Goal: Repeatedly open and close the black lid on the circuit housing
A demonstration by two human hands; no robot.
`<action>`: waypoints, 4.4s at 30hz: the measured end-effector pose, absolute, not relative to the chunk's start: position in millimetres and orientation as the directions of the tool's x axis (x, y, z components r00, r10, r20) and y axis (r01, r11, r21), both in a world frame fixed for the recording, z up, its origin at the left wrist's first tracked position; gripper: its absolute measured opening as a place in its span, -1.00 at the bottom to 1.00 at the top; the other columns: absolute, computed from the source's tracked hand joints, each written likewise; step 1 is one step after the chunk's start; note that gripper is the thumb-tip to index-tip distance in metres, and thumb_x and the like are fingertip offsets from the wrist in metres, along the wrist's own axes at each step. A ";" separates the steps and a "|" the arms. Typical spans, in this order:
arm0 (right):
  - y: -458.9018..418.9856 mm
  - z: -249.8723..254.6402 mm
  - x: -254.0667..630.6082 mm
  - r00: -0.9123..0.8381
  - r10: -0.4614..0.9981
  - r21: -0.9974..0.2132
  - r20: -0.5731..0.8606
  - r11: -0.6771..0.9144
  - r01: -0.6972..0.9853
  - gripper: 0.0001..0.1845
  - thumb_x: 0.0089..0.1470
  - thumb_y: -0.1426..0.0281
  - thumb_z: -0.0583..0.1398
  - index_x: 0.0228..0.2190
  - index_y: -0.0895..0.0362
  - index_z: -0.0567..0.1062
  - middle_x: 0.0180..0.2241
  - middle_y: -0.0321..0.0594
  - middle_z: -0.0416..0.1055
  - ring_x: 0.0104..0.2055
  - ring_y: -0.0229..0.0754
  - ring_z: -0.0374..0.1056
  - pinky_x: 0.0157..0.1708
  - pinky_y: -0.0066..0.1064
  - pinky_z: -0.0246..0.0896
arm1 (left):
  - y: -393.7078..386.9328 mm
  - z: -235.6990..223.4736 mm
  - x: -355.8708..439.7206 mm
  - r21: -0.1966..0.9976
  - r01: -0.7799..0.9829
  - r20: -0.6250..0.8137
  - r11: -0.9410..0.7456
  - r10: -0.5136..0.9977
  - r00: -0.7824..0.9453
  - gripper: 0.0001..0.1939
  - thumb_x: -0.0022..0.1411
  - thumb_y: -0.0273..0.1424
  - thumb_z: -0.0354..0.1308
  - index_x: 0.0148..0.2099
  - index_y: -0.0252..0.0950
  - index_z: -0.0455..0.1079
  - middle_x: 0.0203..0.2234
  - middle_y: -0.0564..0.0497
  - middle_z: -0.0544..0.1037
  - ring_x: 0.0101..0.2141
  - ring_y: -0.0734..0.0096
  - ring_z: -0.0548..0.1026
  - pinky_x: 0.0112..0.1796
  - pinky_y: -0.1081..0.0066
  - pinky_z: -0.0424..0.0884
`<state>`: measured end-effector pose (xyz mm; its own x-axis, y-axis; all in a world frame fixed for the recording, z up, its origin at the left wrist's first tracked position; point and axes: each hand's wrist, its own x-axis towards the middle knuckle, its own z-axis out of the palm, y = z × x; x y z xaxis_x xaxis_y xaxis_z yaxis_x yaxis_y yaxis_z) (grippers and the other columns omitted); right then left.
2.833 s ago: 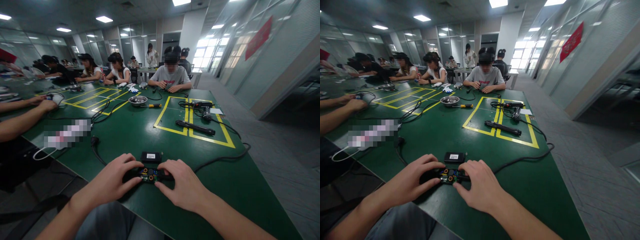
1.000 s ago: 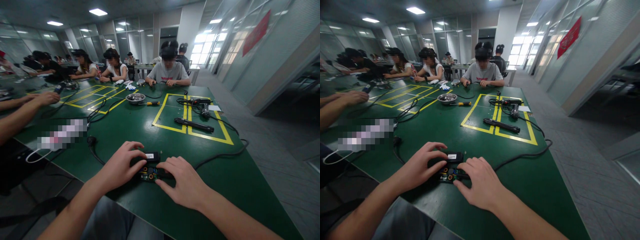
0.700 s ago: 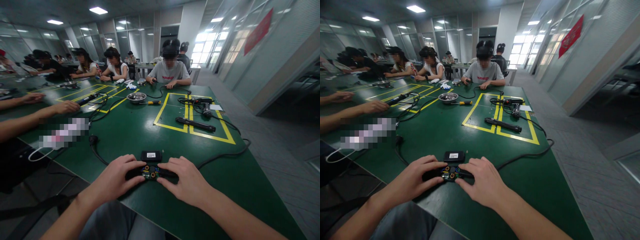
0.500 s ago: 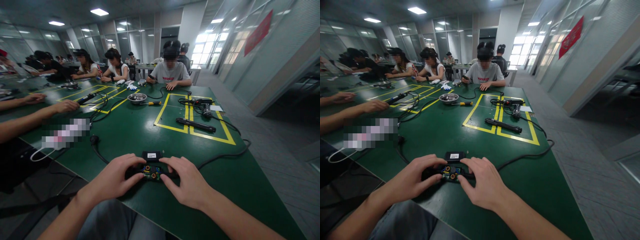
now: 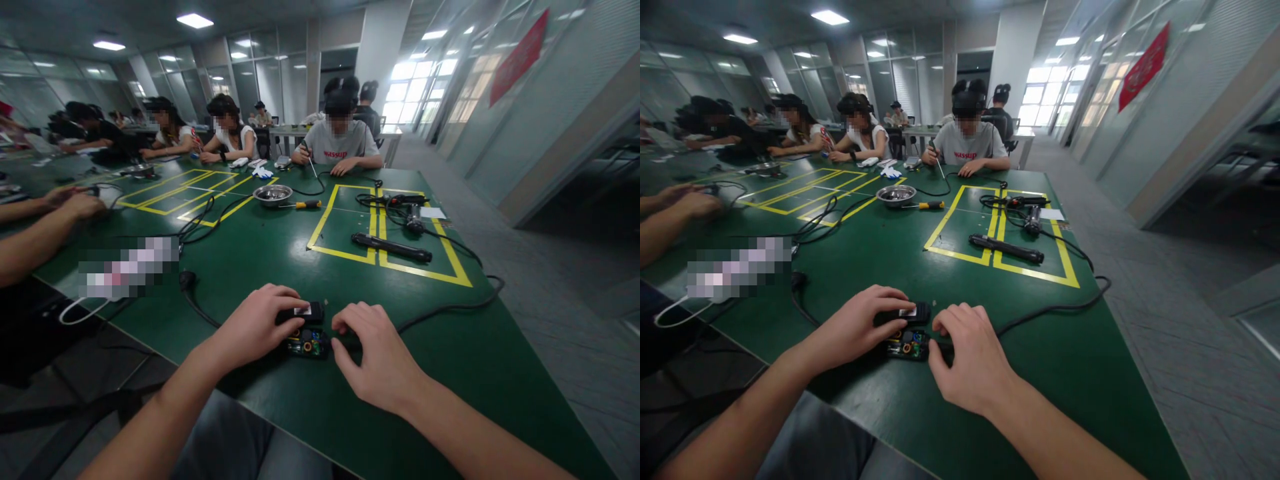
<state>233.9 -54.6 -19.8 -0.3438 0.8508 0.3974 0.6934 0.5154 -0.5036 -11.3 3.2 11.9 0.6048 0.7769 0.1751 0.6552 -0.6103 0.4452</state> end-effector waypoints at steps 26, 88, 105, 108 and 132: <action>-55.4 -15.5 233.9 -0.384 0.882 -0.518 0.271 0.471 0.714 -0.81 0.14 0.47 0.29 -0.19 0.09 0.44 -0.34 -0.24 0.45 -0.30 -0.07 0.35 -0.25 -0.23 0.14 | -1.2 8.3 -11.8 0.510 0.645 0.232 -0.569 0.813 0.534 -0.88 0.43 -0.44 0.30 0.00 -0.20 0.56 -0.10 -0.04 0.71 -0.06 0.15 0.61 0.00 0.16 0.54; -57.6 -11.7 238.4 -0.505 0.820 -0.434 0.270 0.572 0.696 -0.87 0.31 0.52 0.16 -0.29 0.11 0.48 -0.26 -0.18 0.47 -0.26 -0.09 0.34 -0.22 -0.22 0.08 | -25.4 19.9 -38.3 0.443 0.536 0.279 -0.719 0.679 0.679 -0.79 0.44 -0.50 0.19 -0.19 -0.20 0.65 -0.09 -0.07 0.67 -0.09 0.24 0.63 -0.04 0.28 0.57; -57.4 -11.0 238.8 -0.457 0.843 -0.523 0.286 0.536 0.663 -0.88 0.12 0.53 0.18 -0.36 0.07 0.34 -0.36 -0.26 0.41 -0.29 -0.10 0.33 -0.13 -0.18 0.10 | -25.2 20.6 -19.8 0.536 0.427 0.254 -0.729 0.621 0.741 -0.70 0.53 -0.38 0.23 0.22 -0.11 0.60 0.10 -0.08 0.70 0.04 0.19 0.65 0.09 0.21 0.56; -57.5 -10.9 239.0 -0.459 0.844 -0.520 0.279 0.534 0.666 -0.87 0.11 0.52 0.19 -0.36 0.07 0.34 -0.36 -0.26 0.42 -0.29 -0.10 0.33 -0.13 -0.17 0.11 | -30.5 13.9 -18.2 0.444 0.442 0.262 -0.779 0.585 0.768 -0.72 0.56 -0.38 0.19 0.20 -0.11 0.62 0.07 -0.10 0.71 0.00 0.17 0.63 0.06 0.17 0.55; -55.5 -16.6 235.6 -0.493 0.798 -0.491 0.346 0.602 0.630 -0.64 0.16 0.39 0.42 -0.02 0.10 0.54 -0.11 -0.15 0.63 -0.09 0.01 0.52 -0.02 -0.09 0.22 | -31.1 -9.2 -16.9 0.417 0.410 0.395 -0.811 0.568 0.722 -0.73 0.53 -0.37 0.22 0.19 -0.21 0.59 0.05 -0.19 0.70 -0.06 0.14 0.59 -0.02 0.11 0.58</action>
<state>235.6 -55.5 -16.6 -0.4928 0.7983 0.3464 0.6297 0.6018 -0.4912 -16.9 -31.1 -9.2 0.7222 0.5678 0.3950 0.4097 -0.8113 0.4171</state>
